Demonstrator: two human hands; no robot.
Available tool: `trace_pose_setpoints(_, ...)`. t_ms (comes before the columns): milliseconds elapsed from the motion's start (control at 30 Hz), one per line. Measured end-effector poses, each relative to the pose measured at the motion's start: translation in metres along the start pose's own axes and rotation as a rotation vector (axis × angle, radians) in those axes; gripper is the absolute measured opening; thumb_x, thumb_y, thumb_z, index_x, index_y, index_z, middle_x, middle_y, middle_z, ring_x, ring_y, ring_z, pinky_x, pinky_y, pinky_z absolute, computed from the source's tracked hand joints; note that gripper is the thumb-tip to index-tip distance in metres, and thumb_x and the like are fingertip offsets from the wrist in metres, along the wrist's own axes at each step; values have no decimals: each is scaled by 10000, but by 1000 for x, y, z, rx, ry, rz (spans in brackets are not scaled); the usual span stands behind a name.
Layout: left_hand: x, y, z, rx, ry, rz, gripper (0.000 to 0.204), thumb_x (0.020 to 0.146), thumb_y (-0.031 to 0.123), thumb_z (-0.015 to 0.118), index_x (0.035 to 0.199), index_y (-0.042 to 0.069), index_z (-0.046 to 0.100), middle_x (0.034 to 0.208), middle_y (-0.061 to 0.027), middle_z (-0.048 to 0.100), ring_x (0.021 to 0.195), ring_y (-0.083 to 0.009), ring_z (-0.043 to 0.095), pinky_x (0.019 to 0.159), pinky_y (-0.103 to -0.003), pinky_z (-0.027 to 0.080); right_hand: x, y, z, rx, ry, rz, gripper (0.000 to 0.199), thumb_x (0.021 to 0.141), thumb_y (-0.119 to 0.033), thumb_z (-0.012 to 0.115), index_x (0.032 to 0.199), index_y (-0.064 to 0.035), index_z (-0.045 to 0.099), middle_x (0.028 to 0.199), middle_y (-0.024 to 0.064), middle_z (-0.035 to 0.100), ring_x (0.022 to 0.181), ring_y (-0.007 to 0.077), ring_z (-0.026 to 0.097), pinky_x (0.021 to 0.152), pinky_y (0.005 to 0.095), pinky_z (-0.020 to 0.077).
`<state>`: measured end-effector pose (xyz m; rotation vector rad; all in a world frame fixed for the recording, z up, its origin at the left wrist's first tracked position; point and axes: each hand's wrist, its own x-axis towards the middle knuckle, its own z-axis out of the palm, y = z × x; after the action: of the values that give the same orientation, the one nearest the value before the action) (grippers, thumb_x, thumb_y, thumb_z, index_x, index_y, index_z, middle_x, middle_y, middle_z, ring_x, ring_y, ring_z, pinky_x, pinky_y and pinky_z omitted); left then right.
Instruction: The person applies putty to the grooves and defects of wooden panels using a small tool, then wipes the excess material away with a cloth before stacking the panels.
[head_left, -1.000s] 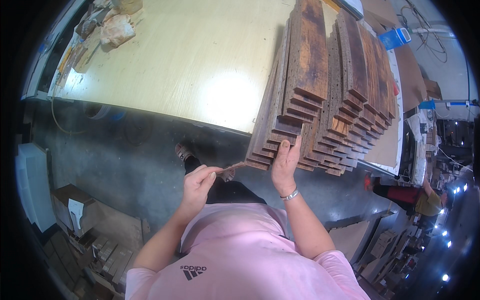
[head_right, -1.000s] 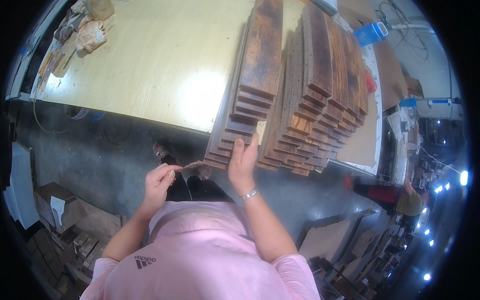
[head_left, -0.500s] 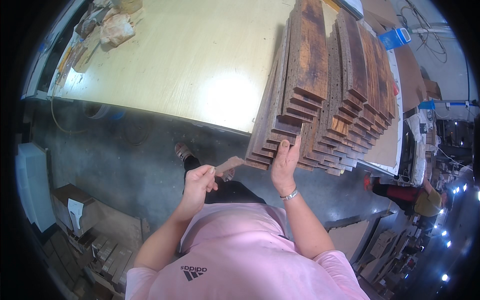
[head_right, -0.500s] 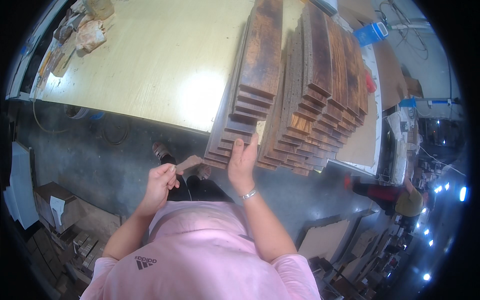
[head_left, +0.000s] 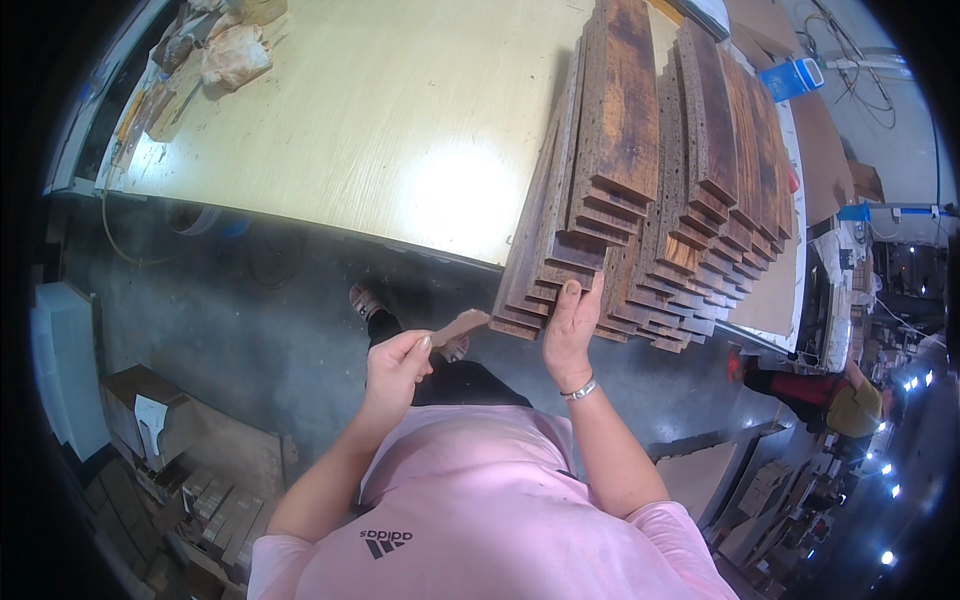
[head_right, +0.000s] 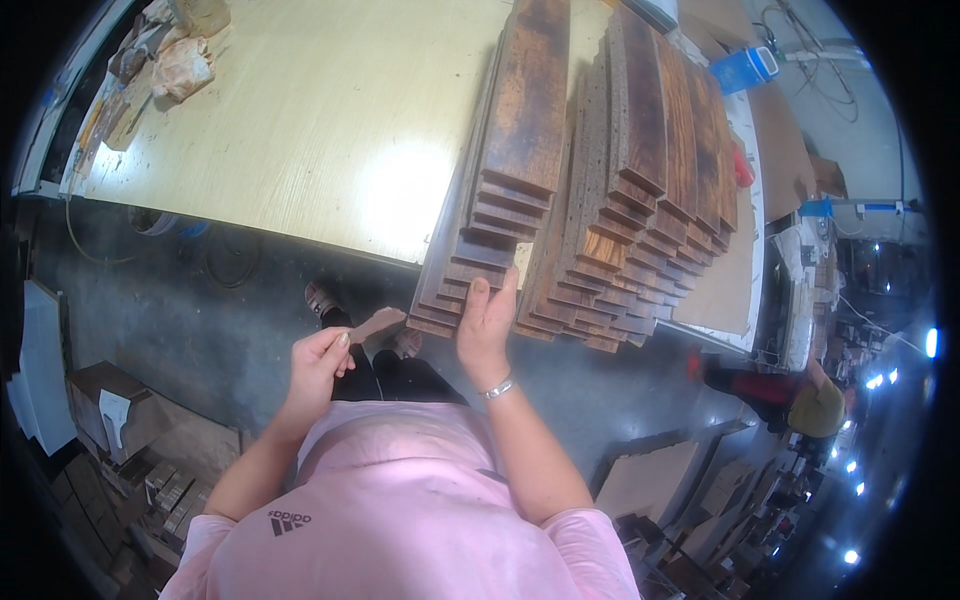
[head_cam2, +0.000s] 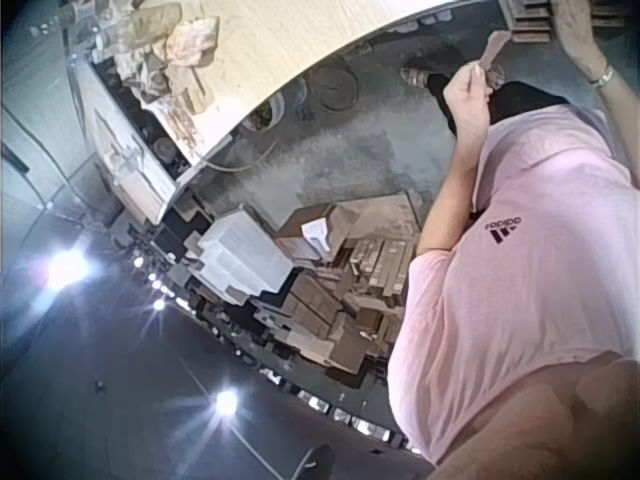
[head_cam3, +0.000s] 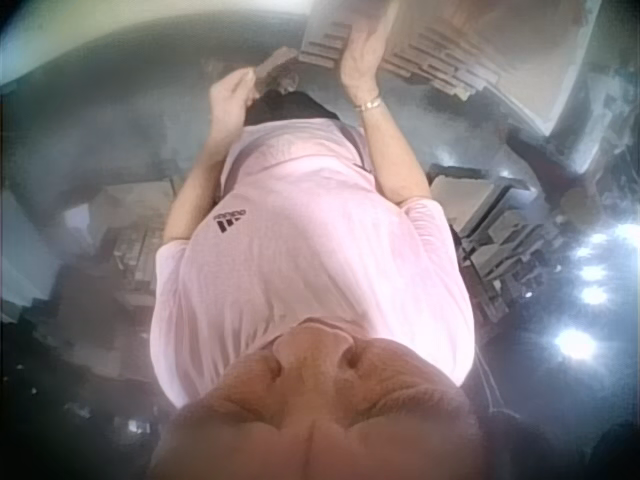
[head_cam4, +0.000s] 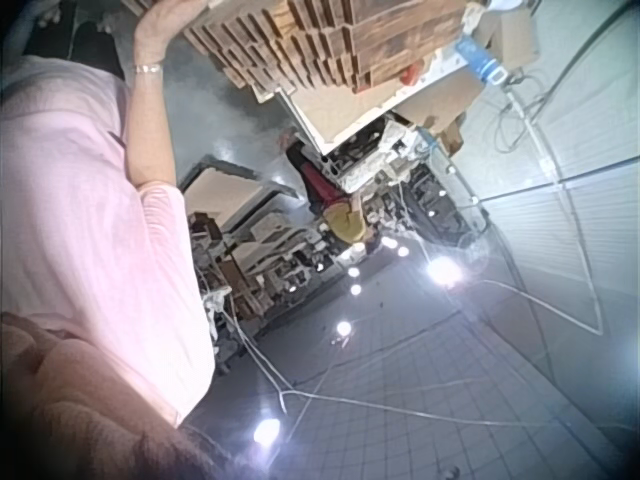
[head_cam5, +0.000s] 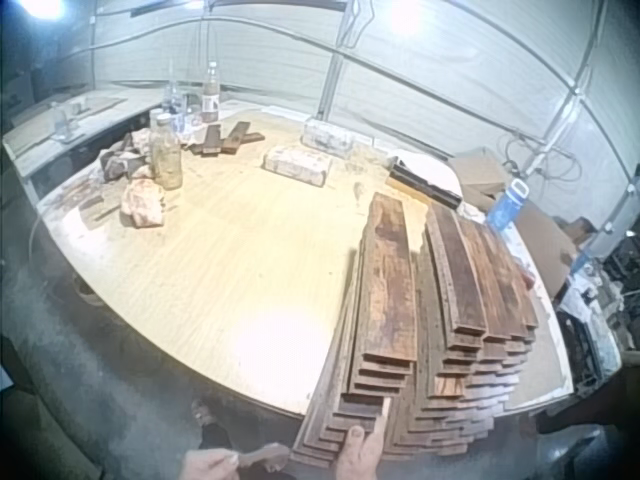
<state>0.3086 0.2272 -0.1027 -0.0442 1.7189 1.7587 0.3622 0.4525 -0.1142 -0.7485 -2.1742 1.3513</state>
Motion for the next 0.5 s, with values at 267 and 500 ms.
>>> trace_pose_setpoints(267,0,4,-8,259,-37,375,228,902,25,593,1109,-41,664,786,-31,484,720,-123,462,645,-254,373,-1,6,-1,-36,5,-23,752,1028,-433,389,1394,203,225,1450,339,326,1385,396,306,1155,403,203)
trace_pose_setpoints(500,2,4,-9,264,-48,454,250,889,-29,576,1125,-30,658,826,-43,475,728,-133,462,646,-251,376,-3,15,0,-61,9,-17,744,1030,-423,393,1396,202,225,1462,343,310,1399,398,286,1163,406,192)
